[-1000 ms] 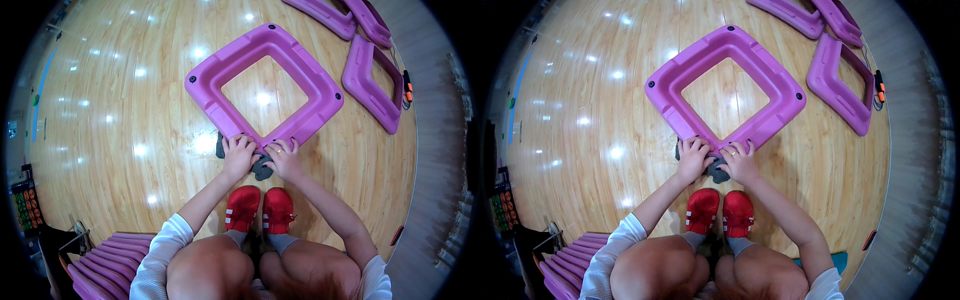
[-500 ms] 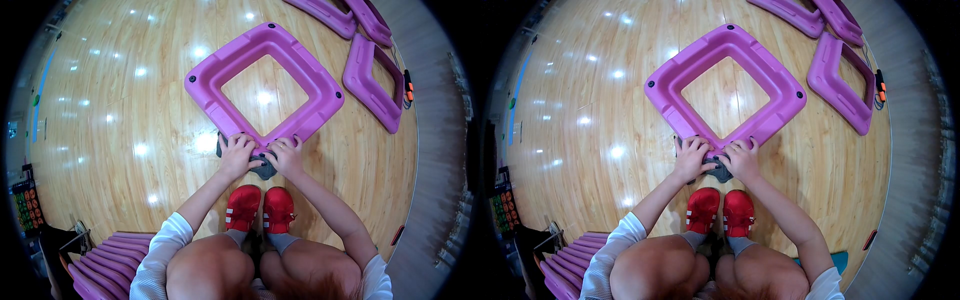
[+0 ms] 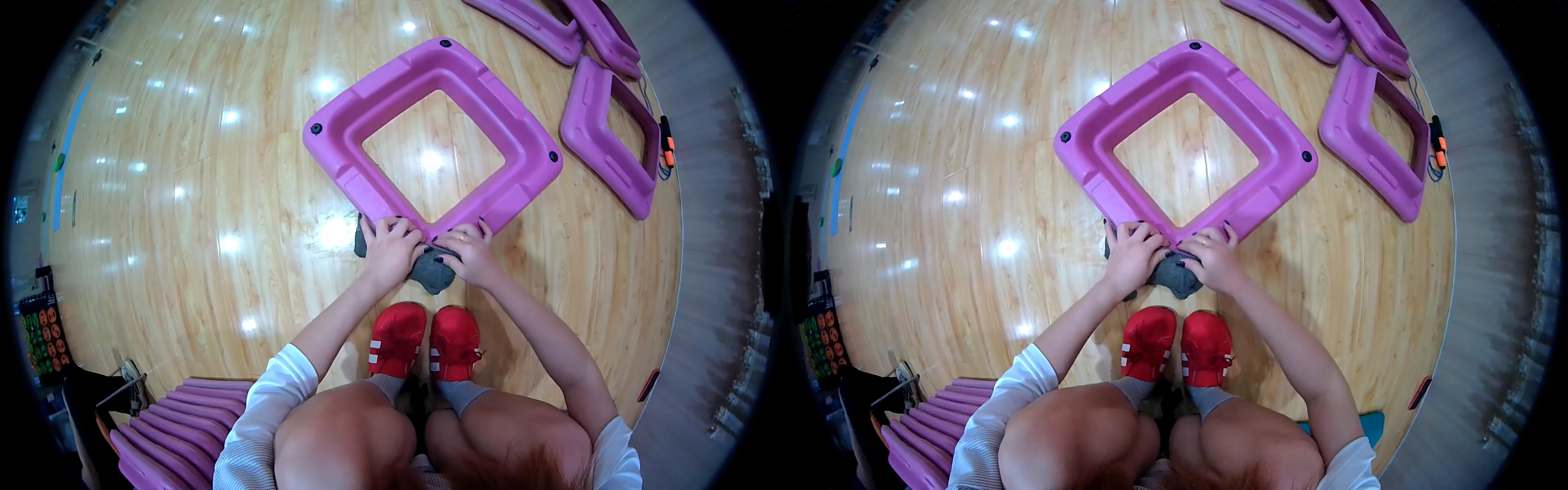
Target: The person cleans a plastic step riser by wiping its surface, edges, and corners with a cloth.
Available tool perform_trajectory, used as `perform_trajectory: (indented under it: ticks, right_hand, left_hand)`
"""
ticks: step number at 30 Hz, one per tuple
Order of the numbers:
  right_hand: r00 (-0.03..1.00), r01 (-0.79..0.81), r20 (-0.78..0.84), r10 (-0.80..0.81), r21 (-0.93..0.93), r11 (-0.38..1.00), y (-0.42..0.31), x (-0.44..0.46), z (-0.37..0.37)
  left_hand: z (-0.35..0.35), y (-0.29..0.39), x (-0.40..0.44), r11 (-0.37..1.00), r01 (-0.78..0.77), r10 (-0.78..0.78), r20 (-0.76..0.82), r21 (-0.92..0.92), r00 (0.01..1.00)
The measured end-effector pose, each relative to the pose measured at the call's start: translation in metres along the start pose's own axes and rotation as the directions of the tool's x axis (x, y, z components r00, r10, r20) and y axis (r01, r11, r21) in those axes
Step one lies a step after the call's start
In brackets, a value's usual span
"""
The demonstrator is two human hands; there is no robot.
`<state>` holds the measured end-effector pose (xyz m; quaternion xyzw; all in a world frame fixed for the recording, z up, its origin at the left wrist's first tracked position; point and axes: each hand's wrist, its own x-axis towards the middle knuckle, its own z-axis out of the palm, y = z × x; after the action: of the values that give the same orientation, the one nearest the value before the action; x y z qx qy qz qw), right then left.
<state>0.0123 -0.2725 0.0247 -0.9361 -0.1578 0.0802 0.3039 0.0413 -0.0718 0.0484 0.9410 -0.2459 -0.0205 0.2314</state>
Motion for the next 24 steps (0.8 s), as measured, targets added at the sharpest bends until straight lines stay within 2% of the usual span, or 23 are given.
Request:
perform_trajectory:
  ticks: [3, 7, 16, 19, 21, 24]
  right_hand:
    - [0.999, 0.012, 0.035, -0.012, 0.000, 1.000, 0.001, -0.001, -0.004]
    - [0.999, 0.027, 0.021, -0.027, -0.005, 1.000, -0.001, -0.001, -0.006]
    - [0.998, 0.007, -0.055, -0.017, -0.177, 0.984, -0.027, -0.001, -0.008]
    - [0.999, -0.010, -0.047, 0.002, -0.176, 0.984, -0.026, -0.001, -0.004]
    - [0.998, 0.012, -0.051, -0.019, -0.131, 0.991, -0.022, -0.003, -0.002]
    - [0.999, 0.020, -0.040, -0.023, -0.082, 0.996, -0.016, -0.004, 0.001]
  left_hand:
    - [0.002, 0.003, 0.000, 0.998, 0.005, -0.002, -0.050, 0.061, 0.999]
    - [0.001, 0.007, 0.004, 0.996, 0.037, -0.034, -0.041, 0.081, 0.999]
    - [-0.006, 0.007, 0.006, 0.988, 0.051, -0.049, -0.019, 0.143, 0.999]
    - [-0.007, 0.002, 0.004, 0.990, 0.054, -0.061, 0.051, 0.131, 0.997]
    - [-0.004, -0.004, 0.000, 0.999, 0.039, -0.040, 0.064, 0.023, 0.997]
    - [-0.007, -0.008, -0.004, 0.998, 0.048, -0.043, 0.123, -0.035, 0.991]
